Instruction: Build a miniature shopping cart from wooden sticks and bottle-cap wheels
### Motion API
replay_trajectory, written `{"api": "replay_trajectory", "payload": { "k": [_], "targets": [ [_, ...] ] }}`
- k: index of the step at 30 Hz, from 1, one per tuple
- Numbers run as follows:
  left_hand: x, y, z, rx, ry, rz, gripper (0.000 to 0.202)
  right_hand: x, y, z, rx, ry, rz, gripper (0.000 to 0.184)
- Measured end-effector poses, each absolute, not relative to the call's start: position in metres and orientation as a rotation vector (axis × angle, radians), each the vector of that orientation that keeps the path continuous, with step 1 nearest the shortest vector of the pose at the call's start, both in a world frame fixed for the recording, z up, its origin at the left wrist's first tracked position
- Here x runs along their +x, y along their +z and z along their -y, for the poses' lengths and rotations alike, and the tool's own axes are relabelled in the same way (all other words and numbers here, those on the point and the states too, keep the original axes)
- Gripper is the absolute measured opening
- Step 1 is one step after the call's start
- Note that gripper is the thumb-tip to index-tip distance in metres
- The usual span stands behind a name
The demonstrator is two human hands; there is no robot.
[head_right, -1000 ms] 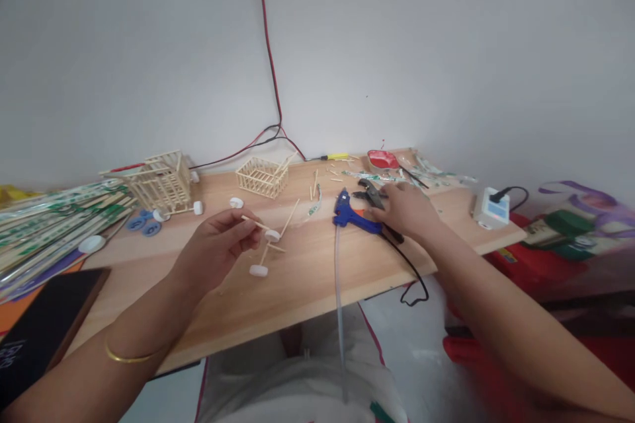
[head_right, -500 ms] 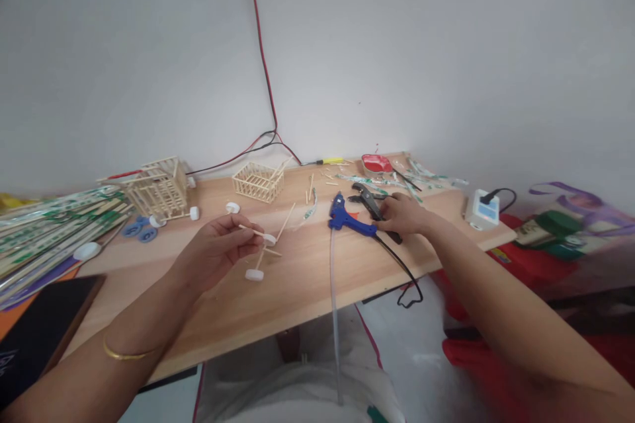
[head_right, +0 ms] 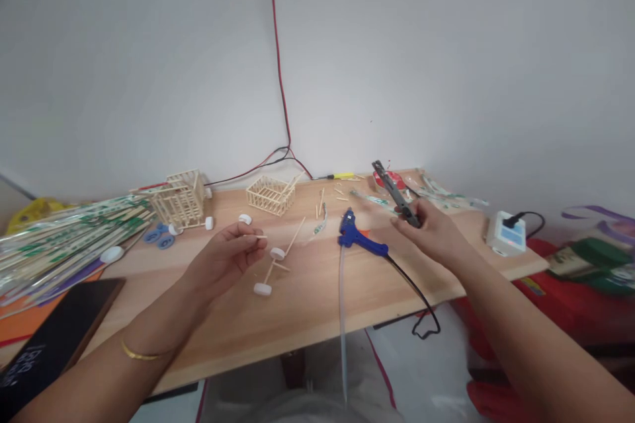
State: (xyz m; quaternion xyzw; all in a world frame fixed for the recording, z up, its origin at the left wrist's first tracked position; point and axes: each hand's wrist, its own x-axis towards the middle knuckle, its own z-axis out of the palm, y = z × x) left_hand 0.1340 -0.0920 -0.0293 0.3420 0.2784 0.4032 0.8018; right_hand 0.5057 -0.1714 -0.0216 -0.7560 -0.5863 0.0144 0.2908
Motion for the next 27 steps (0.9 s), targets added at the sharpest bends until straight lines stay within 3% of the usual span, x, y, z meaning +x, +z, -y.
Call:
{"api": "replay_trajectory", "payload": {
  "k": [4,6,16,27],
  "targets": [
    [0.134,-0.026,0.095,0.671,0.850,-0.497,0.022,0.445,0.004,0.181,-1.728,0.139,1.815,0.058],
    [0.134,-0.024,0.097,0.656,0.852,-0.449,0.022,0.410,0.010,0.183,-1.607,0.126,2.005,0.061],
    [0.133,-0.020,0.103,0.679,0.904,-0.364,0.021,0.342,-0.004,0.171,-1.435,0.168,2.161,0.031],
    [0.135,-0.020,0.106,0.644,0.920,-0.382,0.028,0.330,-0.014,0.167,-1.477,0.193,2.125,0.031]
  ]
}}
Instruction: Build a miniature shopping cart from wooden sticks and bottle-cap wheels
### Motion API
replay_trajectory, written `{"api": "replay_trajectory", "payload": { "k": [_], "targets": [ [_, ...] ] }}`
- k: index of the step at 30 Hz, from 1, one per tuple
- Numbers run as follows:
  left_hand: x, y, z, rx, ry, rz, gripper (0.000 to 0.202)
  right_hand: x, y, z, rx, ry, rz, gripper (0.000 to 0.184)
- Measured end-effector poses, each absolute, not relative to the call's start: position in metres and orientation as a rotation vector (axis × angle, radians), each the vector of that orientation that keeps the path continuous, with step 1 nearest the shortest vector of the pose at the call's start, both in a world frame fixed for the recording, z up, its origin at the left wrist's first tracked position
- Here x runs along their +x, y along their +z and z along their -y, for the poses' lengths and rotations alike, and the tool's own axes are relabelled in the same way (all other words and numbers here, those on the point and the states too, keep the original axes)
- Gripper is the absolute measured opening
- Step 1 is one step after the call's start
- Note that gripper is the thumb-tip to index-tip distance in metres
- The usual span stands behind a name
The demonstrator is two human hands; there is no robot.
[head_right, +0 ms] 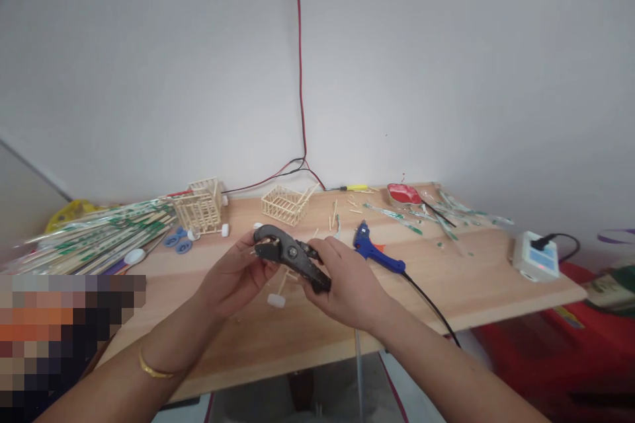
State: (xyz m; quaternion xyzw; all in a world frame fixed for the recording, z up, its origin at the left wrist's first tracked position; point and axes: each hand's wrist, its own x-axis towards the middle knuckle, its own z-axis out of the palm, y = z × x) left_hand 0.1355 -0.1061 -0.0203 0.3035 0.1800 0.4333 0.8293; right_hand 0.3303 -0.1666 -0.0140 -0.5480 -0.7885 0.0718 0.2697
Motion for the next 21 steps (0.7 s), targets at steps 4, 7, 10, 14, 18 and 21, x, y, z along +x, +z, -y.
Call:
{"api": "replay_trajectory", "payload": {
  "k": [4,7,10,14,18,21],
  "targets": [
    [0.1364,-0.0208,0.1060,0.636,0.917,-0.376,0.030,0.3283,-0.0135,0.1664,-1.475,0.260,2.107,0.032],
    [0.1369,-0.0212,0.1059,0.638,0.928,-0.392,0.027,0.3272,-0.0123,0.1668,-1.485,0.328,2.100,0.030],
    [0.1369,-0.0225,0.1052,0.622,0.940,-0.404,0.027,0.3275,-0.0116,0.1680,-1.481,0.381,2.091,0.030],
    [0.1368,-0.0246,0.1044,0.610,0.941,-0.399,0.025,0.3280,-0.0104,0.1699,-1.482,0.419,2.085,0.028],
    [0.1367,-0.0254,0.1046,0.614,0.938,-0.397,0.023,0.3269,-0.0084,0.1703,-1.497,0.451,2.088,0.022],
    [0.1369,-0.0259,0.1047,0.621,0.941,-0.394,0.023,0.3268,-0.0082,0.1697,-1.516,0.436,2.098,0.018]
  ]
}}
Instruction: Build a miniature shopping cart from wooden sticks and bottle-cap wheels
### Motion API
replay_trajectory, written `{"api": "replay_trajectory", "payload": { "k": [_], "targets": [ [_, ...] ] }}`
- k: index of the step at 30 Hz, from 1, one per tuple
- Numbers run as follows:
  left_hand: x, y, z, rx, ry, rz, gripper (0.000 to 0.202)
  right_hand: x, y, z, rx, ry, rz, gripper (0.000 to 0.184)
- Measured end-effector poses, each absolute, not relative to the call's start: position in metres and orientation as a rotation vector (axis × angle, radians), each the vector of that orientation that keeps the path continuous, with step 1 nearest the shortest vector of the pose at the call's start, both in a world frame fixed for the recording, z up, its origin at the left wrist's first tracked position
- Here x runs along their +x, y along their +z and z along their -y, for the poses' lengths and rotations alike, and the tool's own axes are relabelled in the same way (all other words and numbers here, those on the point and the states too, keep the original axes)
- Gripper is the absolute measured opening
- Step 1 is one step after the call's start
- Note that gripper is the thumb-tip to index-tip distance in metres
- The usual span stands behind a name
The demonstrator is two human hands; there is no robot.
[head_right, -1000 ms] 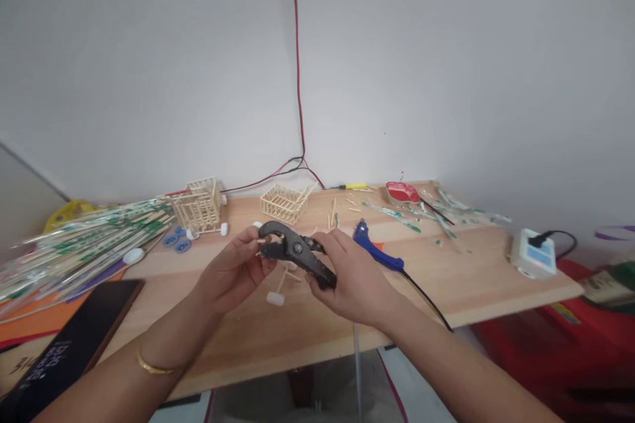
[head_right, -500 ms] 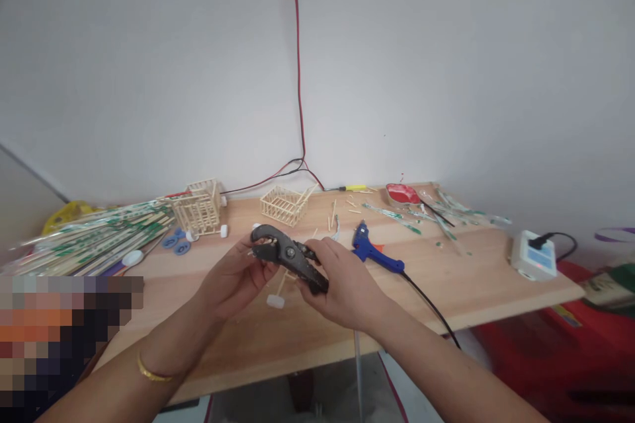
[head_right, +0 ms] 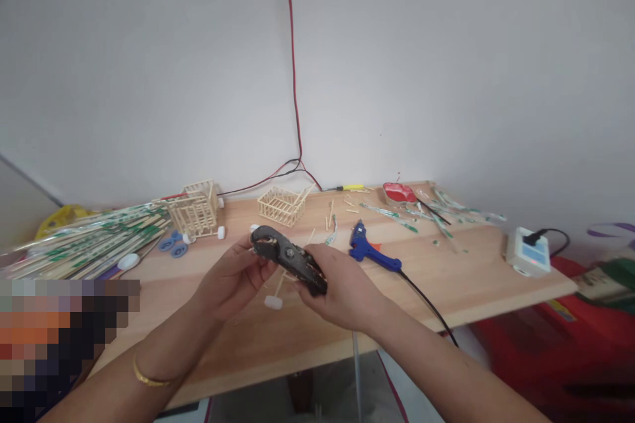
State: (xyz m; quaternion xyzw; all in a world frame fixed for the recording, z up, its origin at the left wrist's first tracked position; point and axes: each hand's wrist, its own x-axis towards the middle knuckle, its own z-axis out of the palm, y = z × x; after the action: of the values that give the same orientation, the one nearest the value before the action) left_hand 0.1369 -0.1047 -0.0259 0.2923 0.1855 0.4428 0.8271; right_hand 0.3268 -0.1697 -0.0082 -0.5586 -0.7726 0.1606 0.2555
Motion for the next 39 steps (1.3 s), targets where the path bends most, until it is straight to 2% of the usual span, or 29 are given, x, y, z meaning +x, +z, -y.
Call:
{"api": "replay_trajectory", "payload": {
  "k": [4,11,21,29,39],
  "targets": [
    [0.138,-0.027,0.104,0.621,0.941,-0.406,0.022,0.328,-0.011,0.169,-1.561,0.398,2.129,0.014],
    [0.140,-0.028,0.105,0.689,0.928,-0.439,0.023,0.331,-0.015,0.170,-1.705,0.285,2.198,0.025],
    [0.140,-0.032,0.108,1.328,0.977,-0.727,0.019,0.342,-0.025,0.178,-1.699,0.349,2.269,0.025],
    [0.147,-0.036,0.108,1.425,0.898,-0.835,0.015,0.350,-0.031,0.186,-1.864,0.397,2.207,0.029],
    [0.147,-0.039,0.106,1.346,0.902,-0.797,0.018,0.376,-0.021,0.178,-1.839,0.404,2.011,0.031]
  ]
}}
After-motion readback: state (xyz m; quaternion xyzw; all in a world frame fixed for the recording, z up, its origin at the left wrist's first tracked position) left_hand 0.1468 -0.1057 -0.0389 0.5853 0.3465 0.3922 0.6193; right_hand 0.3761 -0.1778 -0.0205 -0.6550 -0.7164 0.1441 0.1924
